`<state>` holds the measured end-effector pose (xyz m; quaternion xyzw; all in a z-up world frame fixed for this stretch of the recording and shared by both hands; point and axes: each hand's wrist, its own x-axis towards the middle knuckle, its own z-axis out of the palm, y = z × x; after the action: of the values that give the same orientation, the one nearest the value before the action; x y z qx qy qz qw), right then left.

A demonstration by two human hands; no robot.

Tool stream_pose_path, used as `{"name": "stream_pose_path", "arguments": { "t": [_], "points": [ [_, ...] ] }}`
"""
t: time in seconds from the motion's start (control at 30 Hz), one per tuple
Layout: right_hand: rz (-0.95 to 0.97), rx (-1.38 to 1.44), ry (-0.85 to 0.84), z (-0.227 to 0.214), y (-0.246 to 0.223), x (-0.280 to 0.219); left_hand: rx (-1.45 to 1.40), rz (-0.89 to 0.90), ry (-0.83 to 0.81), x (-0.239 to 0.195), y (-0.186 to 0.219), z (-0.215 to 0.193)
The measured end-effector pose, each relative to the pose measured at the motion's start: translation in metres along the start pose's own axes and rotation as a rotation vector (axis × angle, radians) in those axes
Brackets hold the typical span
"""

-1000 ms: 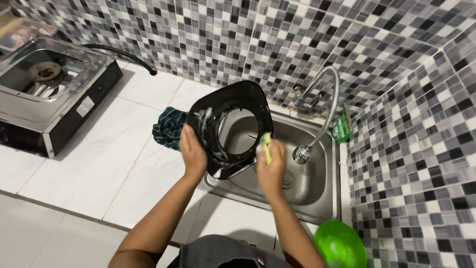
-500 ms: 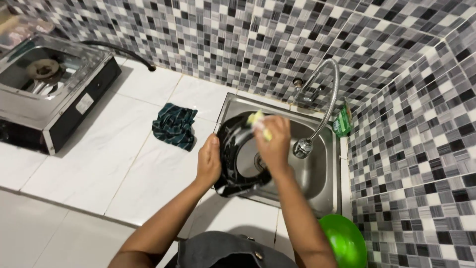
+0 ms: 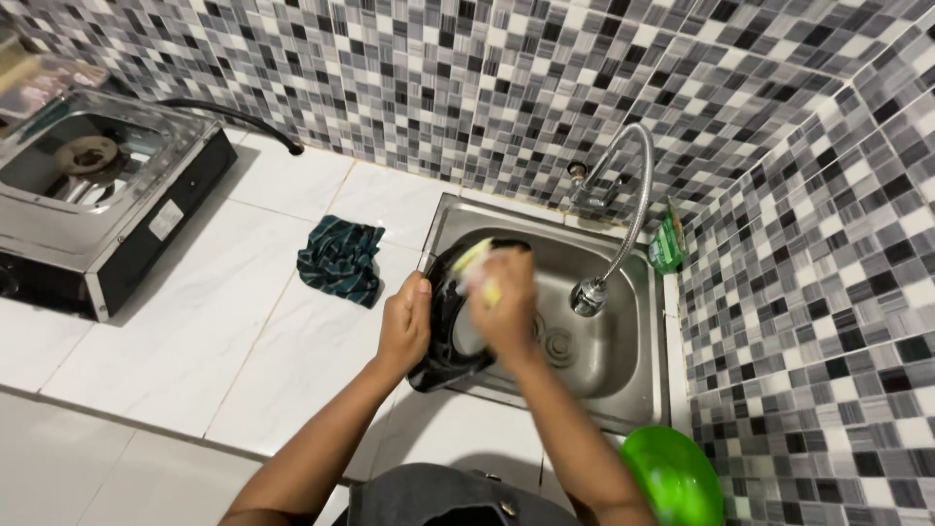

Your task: Washing a stove burner cap in a sink and wiping down the kitchen counter and cabinet surfaces.

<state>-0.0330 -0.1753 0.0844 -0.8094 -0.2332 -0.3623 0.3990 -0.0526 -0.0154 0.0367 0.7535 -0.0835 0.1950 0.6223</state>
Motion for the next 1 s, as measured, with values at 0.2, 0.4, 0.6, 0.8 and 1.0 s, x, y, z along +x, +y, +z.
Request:
{"name": "stream_pose_path", "arguments": {
  "t": [0.2, 0.4, 0.6, 0.8, 1.0],
  "points": [
    [-0.135, 0.062, -0.029, -0.015, -0.014, 0.002, 0.018, 0.043, 0.009, 0.002, -0.008, -0.002],
    [0.142, -0.076, 0.071, -0.015, 0.064, -0.019, -0.037, 0.047, 0.008, 0.006, 0.002, -0.014],
    [-0.077, -0.026, 0.008, -0.024, 0.02, 0.002, -0.005, -0.022, -0.058, 0.002, -0.015, -0.002],
    [0.064, 0.002, 0.089, -0.018, 0.074, -0.029, -0.116, 0.024, 0.075, 0.014, -0.013, -0.023],
    [0.092, 0.026, 0.009, -0.01, 0.079, -0.038, -0.065, 0.047, 0.169, 0.028, -0.02, -0.035]
  ]
}}
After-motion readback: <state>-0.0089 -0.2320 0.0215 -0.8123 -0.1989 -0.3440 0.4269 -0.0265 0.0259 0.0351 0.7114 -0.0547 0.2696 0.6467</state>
